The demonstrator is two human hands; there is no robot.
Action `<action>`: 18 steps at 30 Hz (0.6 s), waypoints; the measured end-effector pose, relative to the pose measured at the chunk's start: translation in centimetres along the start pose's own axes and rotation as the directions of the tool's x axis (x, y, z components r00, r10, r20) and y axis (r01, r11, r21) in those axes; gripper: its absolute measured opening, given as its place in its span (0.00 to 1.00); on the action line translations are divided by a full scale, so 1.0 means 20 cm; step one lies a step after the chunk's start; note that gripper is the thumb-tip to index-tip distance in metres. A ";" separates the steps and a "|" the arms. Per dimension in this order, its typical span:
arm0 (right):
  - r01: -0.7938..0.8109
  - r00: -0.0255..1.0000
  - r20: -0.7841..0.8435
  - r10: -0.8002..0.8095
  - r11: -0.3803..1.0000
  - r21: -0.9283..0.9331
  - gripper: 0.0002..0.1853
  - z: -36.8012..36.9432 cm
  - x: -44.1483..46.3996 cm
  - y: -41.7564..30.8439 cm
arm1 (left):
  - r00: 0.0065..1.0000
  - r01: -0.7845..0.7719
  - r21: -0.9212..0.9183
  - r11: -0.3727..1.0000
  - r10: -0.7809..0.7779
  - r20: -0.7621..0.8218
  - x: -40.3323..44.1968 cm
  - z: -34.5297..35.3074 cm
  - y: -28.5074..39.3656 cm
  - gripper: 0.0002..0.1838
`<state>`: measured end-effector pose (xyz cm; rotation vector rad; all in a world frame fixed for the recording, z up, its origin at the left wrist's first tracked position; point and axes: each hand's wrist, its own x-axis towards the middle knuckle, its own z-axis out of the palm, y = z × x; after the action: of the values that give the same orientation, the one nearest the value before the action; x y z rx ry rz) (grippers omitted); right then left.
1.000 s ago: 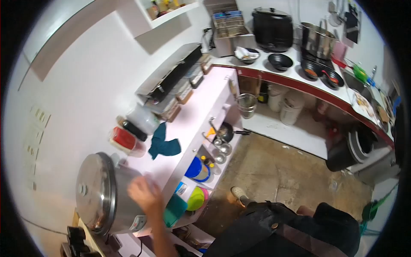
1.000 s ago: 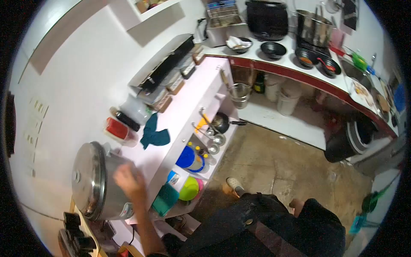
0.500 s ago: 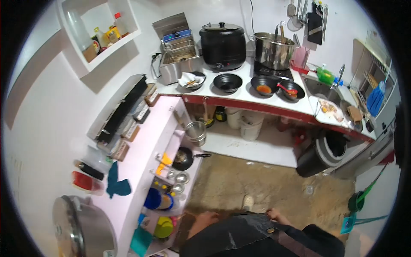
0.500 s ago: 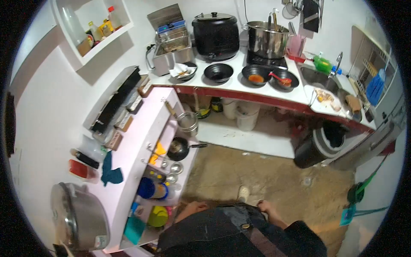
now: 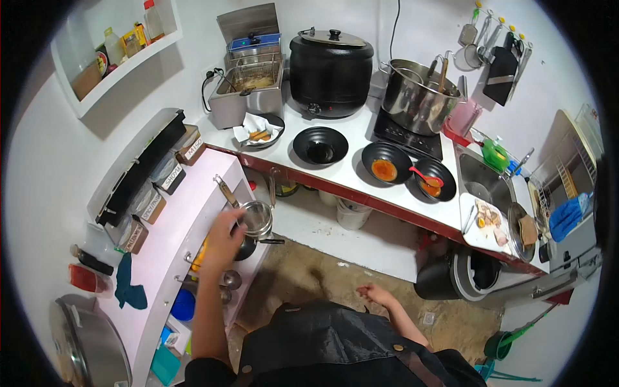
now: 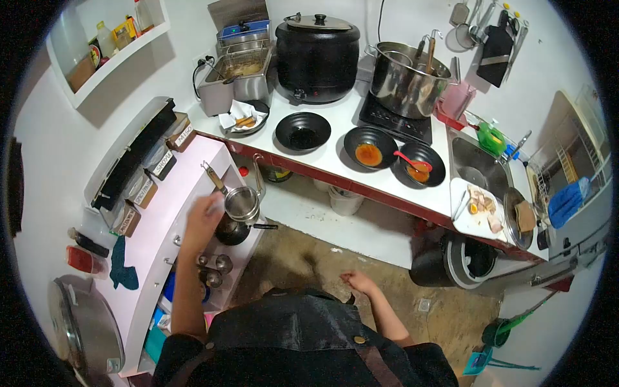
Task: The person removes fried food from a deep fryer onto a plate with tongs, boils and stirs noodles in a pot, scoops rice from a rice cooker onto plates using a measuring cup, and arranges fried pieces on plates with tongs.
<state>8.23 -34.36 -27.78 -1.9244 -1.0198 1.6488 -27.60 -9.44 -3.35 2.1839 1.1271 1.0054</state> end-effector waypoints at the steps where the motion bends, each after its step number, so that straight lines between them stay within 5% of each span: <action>1: 0.072 0.993 0.092 -0.075 0.997 0.035 0.19 -0.01 0.08 -0.16 | 0.994 -0.066 0.031 0.997 0.068 -0.085 0.13 -0.05 -0.04 0.16; 2: 0.106 0.979 0.164 -0.120 0.991 0.087 0.18 -0.01 0.09 -0.42 | 0.976 -0.131 0.070 0.989 0.141 -0.167 0.27 -0.10 -0.07 0.17; 3: 0.140 0.958 0.231 -0.170 0.980 0.141 0.18 -0.01 0.07 -0.70 | 0.979 0.028 -0.058 0.998 -0.039 -0.200 0.41 -0.15 -0.08 0.20; 4: 0.189 0.923 0.301 -0.240 0.963 0.190 0.20 -0.02 0.12 -0.91 | 0.967 0.024 -0.101 0.995 -0.049 -0.251 0.55 -0.20 -0.10 0.23; 6: 0.292 0.842 0.372 -0.390 0.910 0.293 0.22 -0.04 0.21 -1.30 | 0.940 -0.092 -0.135 0.987 0.042 -0.338 0.88 -0.26 -0.27 0.28; 9: 0.387 0.772 0.336 -0.540 0.818 0.425 0.22 -0.05 0.28 -1.89 | 0.917 0.030 -0.221 0.975 -0.115 -0.381 1.31 -0.30 -0.35 0.32; 13: 0.287 0.710 0.246 -0.660 0.590 0.755 0.25 -0.05 0.51 -2.52 | 0.943 0.054 -0.190 0.980 -0.113 -0.314 1.84 -0.27 -0.52 0.40; 15: 0.227 0.795 0.174 -0.581 0.552 0.802 0.25 -0.06 0.67 -2.76 | 0.958 0.039 -0.199 0.979 -0.094 -0.271 2.04 -0.24 -0.60 0.41; 18: 0.122 0.876 0.145 -0.461 0.501 0.857 0.23 -0.11 0.89 -3.01 | 0.983 -0.009 -0.394 0.919 -0.065 -0.174 2.24 -0.17 -0.75 0.21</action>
<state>-4.92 18.46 3.73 -0.7622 -0.4485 1.8174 -19.95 36.37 5.82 1.7779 0.9313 1.3161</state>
